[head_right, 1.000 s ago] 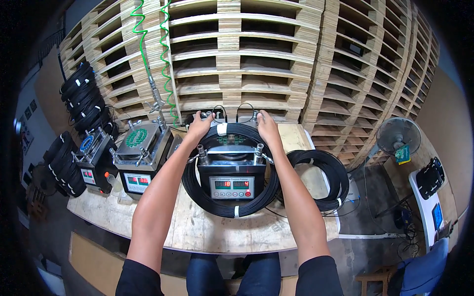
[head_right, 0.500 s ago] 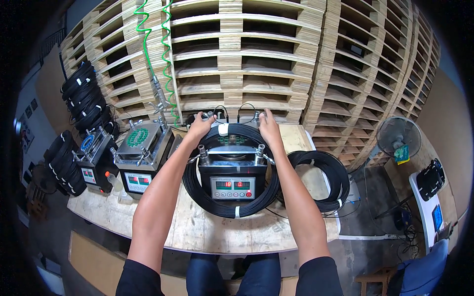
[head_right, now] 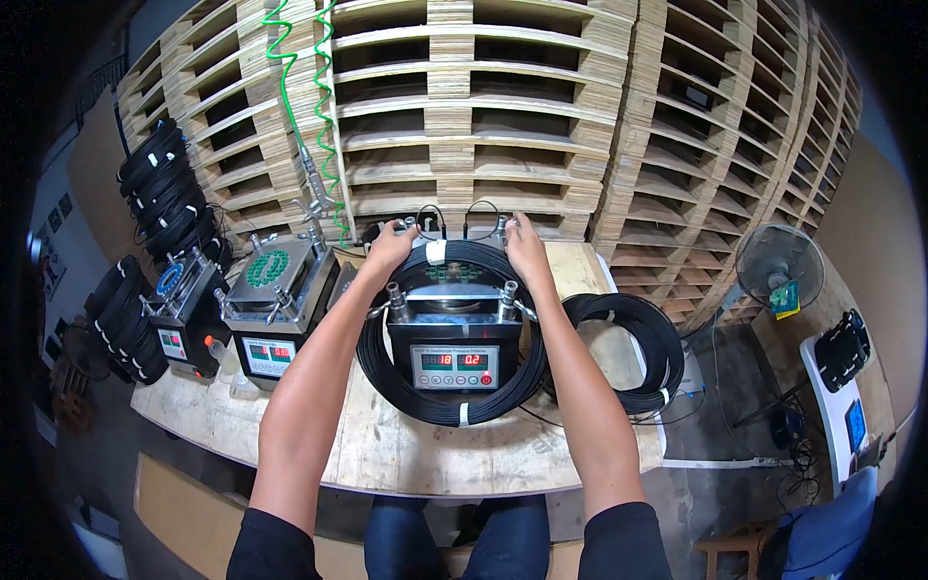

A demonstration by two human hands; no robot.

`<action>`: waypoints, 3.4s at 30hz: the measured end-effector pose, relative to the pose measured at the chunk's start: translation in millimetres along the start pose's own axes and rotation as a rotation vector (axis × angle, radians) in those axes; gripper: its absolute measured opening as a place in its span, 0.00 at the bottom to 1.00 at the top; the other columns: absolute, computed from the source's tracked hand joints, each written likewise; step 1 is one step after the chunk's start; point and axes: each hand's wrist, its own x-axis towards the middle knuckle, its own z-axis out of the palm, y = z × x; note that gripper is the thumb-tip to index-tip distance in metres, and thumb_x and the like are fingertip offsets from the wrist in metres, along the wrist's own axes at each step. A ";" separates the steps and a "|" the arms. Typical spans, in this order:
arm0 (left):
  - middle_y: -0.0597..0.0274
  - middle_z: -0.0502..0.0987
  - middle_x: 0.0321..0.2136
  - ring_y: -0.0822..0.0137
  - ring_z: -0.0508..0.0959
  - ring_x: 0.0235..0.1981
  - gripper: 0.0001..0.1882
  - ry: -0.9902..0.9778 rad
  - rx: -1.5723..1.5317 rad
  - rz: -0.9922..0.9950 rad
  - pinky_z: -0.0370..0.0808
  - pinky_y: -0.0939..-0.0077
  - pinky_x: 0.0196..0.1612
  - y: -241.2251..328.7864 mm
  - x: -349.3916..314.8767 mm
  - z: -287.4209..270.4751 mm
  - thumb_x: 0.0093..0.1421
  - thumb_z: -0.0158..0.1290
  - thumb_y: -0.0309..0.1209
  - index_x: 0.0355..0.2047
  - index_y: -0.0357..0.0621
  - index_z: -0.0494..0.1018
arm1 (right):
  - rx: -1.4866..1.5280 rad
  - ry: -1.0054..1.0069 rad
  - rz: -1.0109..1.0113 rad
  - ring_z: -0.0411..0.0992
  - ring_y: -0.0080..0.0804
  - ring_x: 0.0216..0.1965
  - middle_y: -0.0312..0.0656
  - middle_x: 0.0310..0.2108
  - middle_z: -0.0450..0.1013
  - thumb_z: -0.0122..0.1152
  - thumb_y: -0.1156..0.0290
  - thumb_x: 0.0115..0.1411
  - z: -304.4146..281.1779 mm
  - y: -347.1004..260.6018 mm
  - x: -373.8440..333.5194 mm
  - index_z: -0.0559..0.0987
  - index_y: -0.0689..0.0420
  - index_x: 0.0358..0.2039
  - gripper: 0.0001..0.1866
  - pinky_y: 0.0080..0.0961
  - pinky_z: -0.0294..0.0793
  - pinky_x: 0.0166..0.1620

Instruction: Polishing and cleaning fiber optic cable connectors using specialized industrial machinery.

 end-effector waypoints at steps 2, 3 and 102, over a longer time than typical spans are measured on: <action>0.34 0.67 0.59 0.42 0.67 0.62 0.44 0.004 -0.010 0.017 0.64 0.61 0.64 -0.9 1.9 1.2 0.60 0.52 0.55 0.67 0.37 0.56 | -0.002 0.019 -0.023 0.77 0.35 0.35 0.51 0.48 0.75 0.46 0.56 0.70 -0.4 1.9 1.2 0.65 0.62 0.63 0.28 0.29 0.75 0.43; 0.34 0.68 0.59 0.42 0.68 0.62 0.44 0.008 -0.019 0.033 0.64 0.61 0.63 -1.6 2.7 1.8 0.60 0.52 0.54 0.66 0.37 0.56 | -0.003 0.036 -0.044 0.76 0.32 0.31 0.50 0.47 0.75 0.46 0.57 0.70 -0.6 2.9 1.9 0.64 0.62 0.64 0.28 0.27 0.75 0.40; 0.35 0.69 0.58 0.44 0.67 0.62 0.37 -0.053 -0.059 0.044 0.63 0.59 0.63 -0.4 9.2 10.0 0.63 0.48 0.51 0.64 0.38 0.59 | -0.038 0.058 -0.113 0.76 0.32 0.32 0.48 0.39 0.77 0.48 0.63 0.70 -5.9 16.6 7.0 0.75 0.63 0.50 0.17 0.28 0.76 0.40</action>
